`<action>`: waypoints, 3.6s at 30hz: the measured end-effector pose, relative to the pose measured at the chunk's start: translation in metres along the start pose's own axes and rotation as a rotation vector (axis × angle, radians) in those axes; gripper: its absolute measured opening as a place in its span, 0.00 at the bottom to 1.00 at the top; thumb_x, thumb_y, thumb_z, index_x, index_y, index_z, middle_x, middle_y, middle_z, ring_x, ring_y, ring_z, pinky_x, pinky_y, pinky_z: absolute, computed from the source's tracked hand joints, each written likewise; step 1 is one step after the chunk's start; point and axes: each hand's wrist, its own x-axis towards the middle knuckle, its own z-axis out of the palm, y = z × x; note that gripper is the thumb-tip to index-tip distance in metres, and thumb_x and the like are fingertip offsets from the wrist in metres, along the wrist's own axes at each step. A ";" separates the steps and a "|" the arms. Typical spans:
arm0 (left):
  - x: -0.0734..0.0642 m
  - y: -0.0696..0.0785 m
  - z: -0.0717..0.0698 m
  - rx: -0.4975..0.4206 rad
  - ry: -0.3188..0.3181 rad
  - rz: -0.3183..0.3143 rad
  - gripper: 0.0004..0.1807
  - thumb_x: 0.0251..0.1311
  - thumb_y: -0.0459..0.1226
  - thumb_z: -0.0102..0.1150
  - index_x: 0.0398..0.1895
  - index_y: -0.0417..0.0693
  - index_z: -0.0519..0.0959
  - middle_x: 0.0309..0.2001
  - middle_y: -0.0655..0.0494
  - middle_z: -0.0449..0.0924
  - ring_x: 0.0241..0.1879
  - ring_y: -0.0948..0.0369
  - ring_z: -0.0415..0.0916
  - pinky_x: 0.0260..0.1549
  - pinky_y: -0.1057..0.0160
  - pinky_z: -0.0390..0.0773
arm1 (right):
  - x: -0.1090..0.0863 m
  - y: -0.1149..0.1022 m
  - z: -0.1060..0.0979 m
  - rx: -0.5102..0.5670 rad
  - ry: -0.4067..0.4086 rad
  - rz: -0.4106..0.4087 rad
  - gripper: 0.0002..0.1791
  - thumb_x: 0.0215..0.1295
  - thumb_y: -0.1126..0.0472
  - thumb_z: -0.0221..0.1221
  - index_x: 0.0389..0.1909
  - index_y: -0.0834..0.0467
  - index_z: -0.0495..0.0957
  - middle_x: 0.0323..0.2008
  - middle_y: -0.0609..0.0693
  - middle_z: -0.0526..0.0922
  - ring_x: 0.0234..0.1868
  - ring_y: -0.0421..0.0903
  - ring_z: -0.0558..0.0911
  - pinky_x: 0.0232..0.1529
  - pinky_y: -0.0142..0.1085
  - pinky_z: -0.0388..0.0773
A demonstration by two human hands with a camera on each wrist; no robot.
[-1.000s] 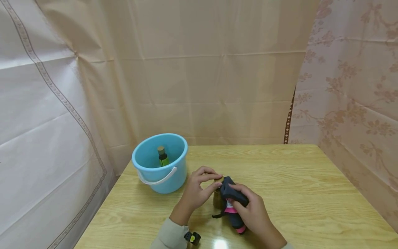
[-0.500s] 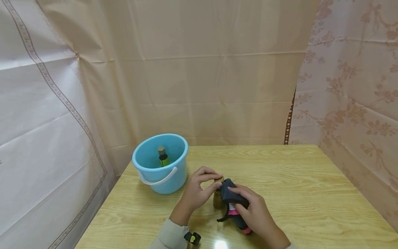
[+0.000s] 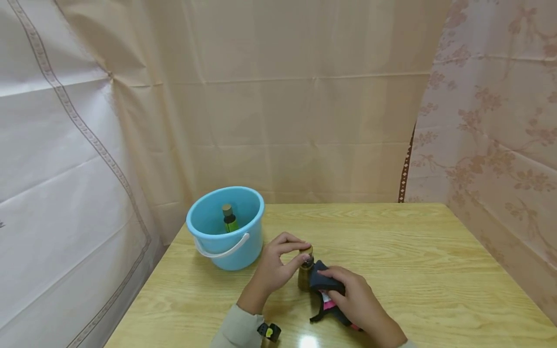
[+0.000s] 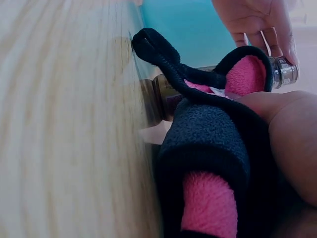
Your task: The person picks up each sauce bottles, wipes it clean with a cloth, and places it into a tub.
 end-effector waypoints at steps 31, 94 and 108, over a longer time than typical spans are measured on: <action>-0.006 -0.028 0.006 0.058 0.046 0.015 0.12 0.62 0.37 0.73 0.49 0.48 0.90 0.46 0.57 0.83 0.47 0.60 0.81 0.43 0.61 0.82 | 0.001 -0.001 0.001 -0.141 -0.036 0.085 0.21 0.61 0.60 0.73 0.54 0.39 0.87 0.56 0.43 0.85 0.59 0.51 0.84 0.57 0.53 0.82; -0.006 -0.023 0.009 -0.016 -0.046 -0.042 0.12 0.68 0.33 0.66 0.52 0.43 0.88 0.50 0.51 0.86 0.52 0.55 0.83 0.54 0.56 0.83 | -0.001 -0.008 0.000 0.270 0.328 -0.105 0.28 0.65 0.71 0.68 0.64 0.46 0.82 0.66 0.50 0.80 0.67 0.38 0.78 0.59 0.25 0.76; -0.007 -0.025 0.012 0.091 0.025 0.005 0.12 0.64 0.40 0.72 0.49 0.50 0.90 0.51 0.57 0.78 0.52 0.58 0.76 0.51 0.54 0.80 | 0.001 -0.008 0.001 0.239 0.259 -0.047 0.29 0.66 0.71 0.67 0.62 0.40 0.83 0.65 0.47 0.81 0.66 0.53 0.80 0.58 0.27 0.77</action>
